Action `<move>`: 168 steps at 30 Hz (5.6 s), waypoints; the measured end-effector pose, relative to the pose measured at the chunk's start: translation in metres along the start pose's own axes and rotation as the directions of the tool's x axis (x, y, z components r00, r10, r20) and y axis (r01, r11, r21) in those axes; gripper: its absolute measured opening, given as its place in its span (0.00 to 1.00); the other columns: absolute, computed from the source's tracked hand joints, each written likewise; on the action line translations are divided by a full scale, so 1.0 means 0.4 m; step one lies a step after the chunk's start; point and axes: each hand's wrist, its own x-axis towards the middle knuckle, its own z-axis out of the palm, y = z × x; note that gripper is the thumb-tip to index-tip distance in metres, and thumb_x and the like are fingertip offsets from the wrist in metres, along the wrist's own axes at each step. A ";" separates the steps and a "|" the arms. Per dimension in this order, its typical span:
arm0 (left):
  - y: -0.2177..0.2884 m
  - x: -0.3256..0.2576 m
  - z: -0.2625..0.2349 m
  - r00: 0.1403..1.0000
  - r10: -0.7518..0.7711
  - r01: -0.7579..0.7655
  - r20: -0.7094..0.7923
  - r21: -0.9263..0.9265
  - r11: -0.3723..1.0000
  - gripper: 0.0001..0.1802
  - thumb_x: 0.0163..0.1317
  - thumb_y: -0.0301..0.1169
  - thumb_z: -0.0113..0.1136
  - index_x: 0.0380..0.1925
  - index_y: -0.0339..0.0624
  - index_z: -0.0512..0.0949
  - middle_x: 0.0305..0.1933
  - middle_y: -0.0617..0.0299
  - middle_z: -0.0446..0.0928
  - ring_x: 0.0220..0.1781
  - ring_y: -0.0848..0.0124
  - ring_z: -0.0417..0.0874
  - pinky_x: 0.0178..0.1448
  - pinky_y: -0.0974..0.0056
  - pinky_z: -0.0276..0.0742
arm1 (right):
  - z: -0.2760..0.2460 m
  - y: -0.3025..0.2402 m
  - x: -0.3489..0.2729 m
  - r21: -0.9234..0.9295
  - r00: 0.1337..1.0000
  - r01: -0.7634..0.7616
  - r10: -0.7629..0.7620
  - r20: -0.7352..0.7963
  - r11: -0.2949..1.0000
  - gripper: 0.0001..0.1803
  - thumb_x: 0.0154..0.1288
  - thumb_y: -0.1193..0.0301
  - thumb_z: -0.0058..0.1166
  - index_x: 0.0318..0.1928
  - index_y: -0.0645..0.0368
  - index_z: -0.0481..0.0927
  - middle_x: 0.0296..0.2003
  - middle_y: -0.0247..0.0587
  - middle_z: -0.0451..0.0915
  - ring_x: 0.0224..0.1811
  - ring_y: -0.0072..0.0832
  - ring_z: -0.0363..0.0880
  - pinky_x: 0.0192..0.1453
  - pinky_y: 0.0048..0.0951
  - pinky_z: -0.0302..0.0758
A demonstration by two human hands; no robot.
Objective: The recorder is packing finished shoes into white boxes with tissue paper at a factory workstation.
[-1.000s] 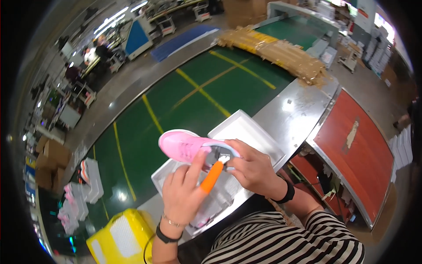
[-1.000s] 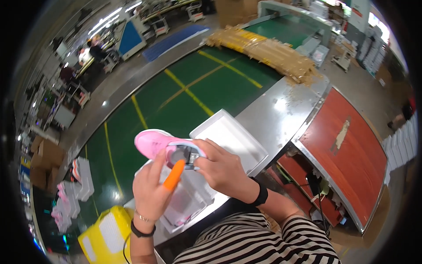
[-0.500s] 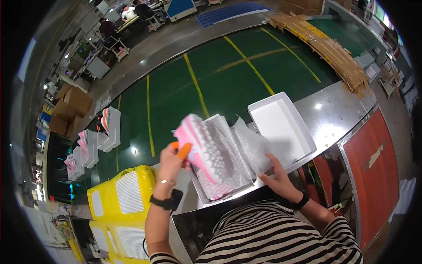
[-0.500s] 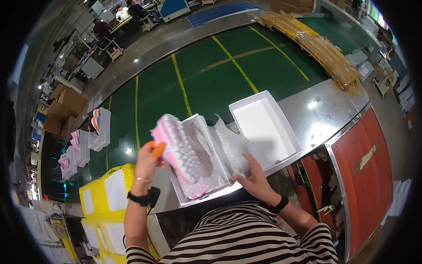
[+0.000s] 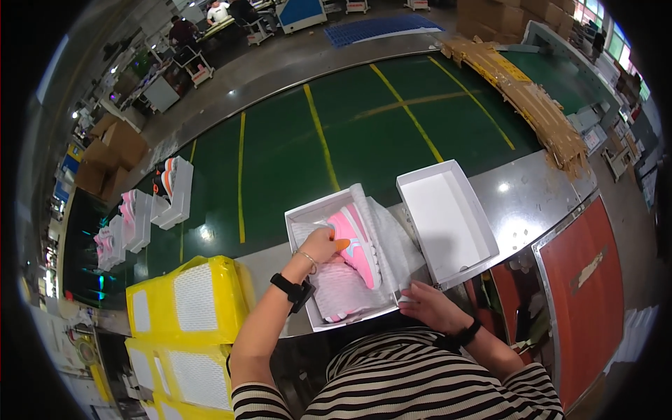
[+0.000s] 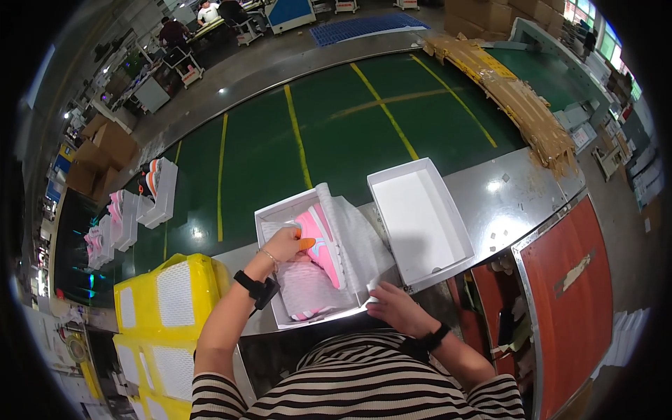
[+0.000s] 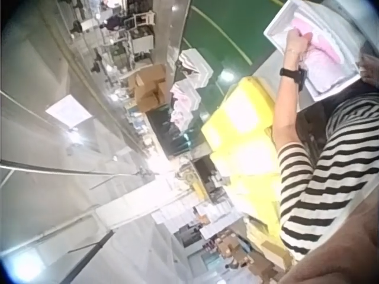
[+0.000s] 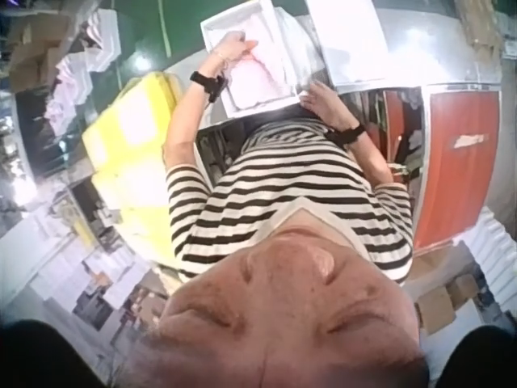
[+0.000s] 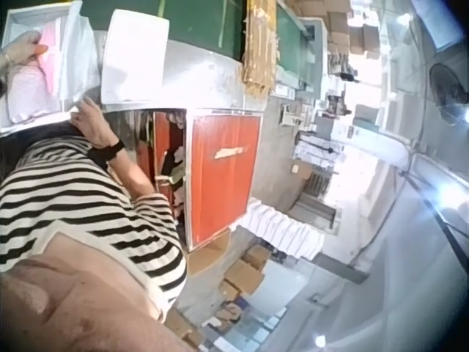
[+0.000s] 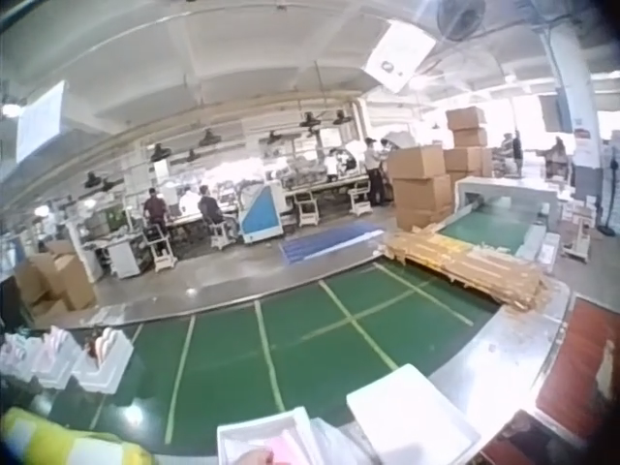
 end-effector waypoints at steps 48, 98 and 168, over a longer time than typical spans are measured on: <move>-0.133 -0.452 -0.082 0.723 0.410 -0.670 -0.556 -0.420 0.612 0.48 0.61 0.51 0.63 0.73 0.47 0.50 0.68 0.52 0.65 0.64 0.58 0.73 0.64 0.52 0.74 | 0.444 -0.096 -0.017 -0.106 0.690 0.148 -0.026 0.723 0.983 0.30 0.74 0.70 0.50 0.70 0.64 0.56 0.59 0.40 0.72 0.60 0.21 0.71 0.66 0.26 0.68; 0.004 -0.386 0.108 0.925 0.152 -0.324 -0.348 -0.513 0.795 0.34 0.74 0.54 0.41 0.58 0.31 0.71 0.51 0.50 0.79 0.50 0.62 0.78 0.56 0.59 0.73 | 0.067 -0.122 -0.054 0.263 0.968 0.085 -0.143 0.208 0.961 0.30 0.65 0.59 0.57 0.64 0.58 0.67 0.55 0.39 0.76 0.57 0.28 0.76 0.58 0.33 0.75; -0.052 -0.310 0.205 0.579 0.771 -0.506 0.264 0.858 0.086 0.19 0.54 0.31 0.56 0.49 0.51 0.79 0.33 0.66 0.73 0.35 0.70 0.78 0.30 0.65 0.75 | 0.507 -0.389 0.057 -0.292 0.346 0.564 -0.100 0.933 -0.772 0.24 0.40 0.62 0.73 0.43 0.47 0.84 0.62 0.43 0.69 0.67 0.58 0.59 0.68 0.57 0.59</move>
